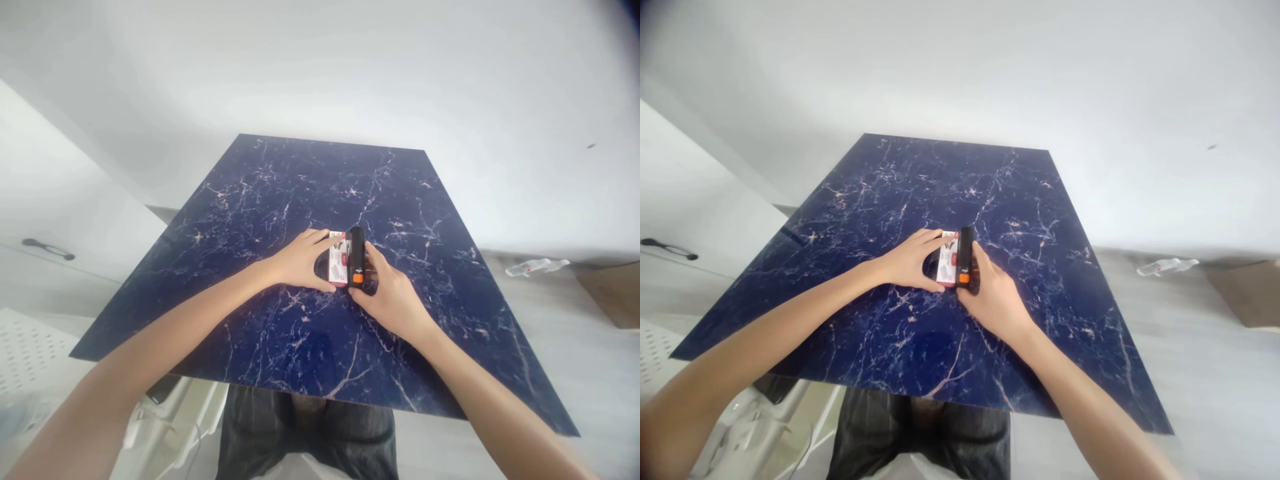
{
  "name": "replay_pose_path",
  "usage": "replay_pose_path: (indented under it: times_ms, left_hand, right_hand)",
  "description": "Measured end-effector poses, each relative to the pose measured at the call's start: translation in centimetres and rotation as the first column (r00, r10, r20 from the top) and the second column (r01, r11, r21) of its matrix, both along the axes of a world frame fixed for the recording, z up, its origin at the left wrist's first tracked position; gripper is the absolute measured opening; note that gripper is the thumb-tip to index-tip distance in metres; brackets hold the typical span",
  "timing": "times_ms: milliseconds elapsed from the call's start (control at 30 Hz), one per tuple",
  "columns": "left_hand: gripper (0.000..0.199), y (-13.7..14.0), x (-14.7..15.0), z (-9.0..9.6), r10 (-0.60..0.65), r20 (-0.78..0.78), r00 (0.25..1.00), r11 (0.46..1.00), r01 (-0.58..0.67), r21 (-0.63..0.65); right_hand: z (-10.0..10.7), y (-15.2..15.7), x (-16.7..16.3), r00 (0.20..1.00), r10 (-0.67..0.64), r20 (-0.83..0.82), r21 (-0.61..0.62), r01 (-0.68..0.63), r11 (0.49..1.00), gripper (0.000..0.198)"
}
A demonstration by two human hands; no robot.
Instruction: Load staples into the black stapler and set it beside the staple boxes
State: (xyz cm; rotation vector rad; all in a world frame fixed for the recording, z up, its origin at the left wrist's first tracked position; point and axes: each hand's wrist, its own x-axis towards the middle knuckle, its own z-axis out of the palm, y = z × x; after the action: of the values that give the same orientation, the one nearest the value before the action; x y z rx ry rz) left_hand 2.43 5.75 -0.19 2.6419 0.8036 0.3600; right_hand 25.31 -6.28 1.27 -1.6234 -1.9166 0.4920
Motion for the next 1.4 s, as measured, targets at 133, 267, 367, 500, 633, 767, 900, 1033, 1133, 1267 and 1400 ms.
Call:
replay_pose_path:
  times_ms: [133,267,367,500,633,767,900,1033,1133,1267,1400]
  left_hand:
    - [0.119,2.0,3.8,-0.1,-0.01,-0.011,1.0,1.0,0.01,-0.004]
    - [0.118,3.4,8.1,0.0,-0.024,-0.018,1.0,1.0,0.024,-0.009]
    - [0.118,4.2,11.5,-0.3,-0.03,0.007,1.0,0.999,0.03,0.013]
    - [0.118,4.7,16.6,-0.9,-0.025,0.034,0.999,1.0,0.024,0.007]
    - [0.118,4.6,21.8,-1.4,-0.05,0.063,0.997,0.999,0.05,-0.002]
    - [0.119,4.3,25.4,-1.5,-0.07,0.06,0.996,0.998,0.07,-0.007]
    - [0.123,4.4,27.0,-1.3,-0.094,0.036,0.995,0.995,0.095,-0.019]
    - [0.124,4.5,27.2,-1.2,-0.1,0.027,0.995,0.994,0.101,-0.034]
    - [0.126,4.1,26.6,-1.2,-0.117,0.056,0.992,0.992,0.12,-0.037]
    - [0.103,2.5,24.4,-1.3,-0.106,0.141,0.984,0.994,0.107,-0.001]
    - [0.07,0.0,20.4,-1.3,-0.146,0.212,0.966,0.984,0.119,0.136]
  right_hand:
    - [0.5,1.3,1.8,0.993,-0.114,0.021,0.021,0.113,0.993,0.086]
    - [0.8,2.9,4.4,0.965,-0.26,0.035,-0.002,0.26,0.966,0.079]
    - [0.6,3.9,6.8,0.937,-0.345,0.051,-0.005,0.346,0.938,0.077]
    - [-0.1,4.9,10.2,0.882,-0.465,0.073,-0.005,0.466,0.885,0.078]
    - [-0.8,5.4,13.9,0.811,-0.584,0.037,0.022,0.584,0.812,0.077]
    - [-1.1,5.5,16.8,0.754,-0.657,0.022,-0.004,0.657,0.754,0.072]
    - [-1.0,5.6,18.1,0.732,-0.681,0.026,-0.02,0.681,0.732,0.075]
    - [-1.0,5.6,18.1,0.731,-0.682,0.002,-0.059,0.681,0.73,0.08]
    - [-0.9,5.4,17.3,0.709,-0.705,0.003,0.032,0.705,0.708,0.08]
    - [-0.3,5.0,14.7,0.714,-0.7,-0.024,0.333,0.666,0.668,0.069]
    - [0.4,4.3,10.9,0.813,-0.582,-0.017,0.458,0.524,0.718,0.058]
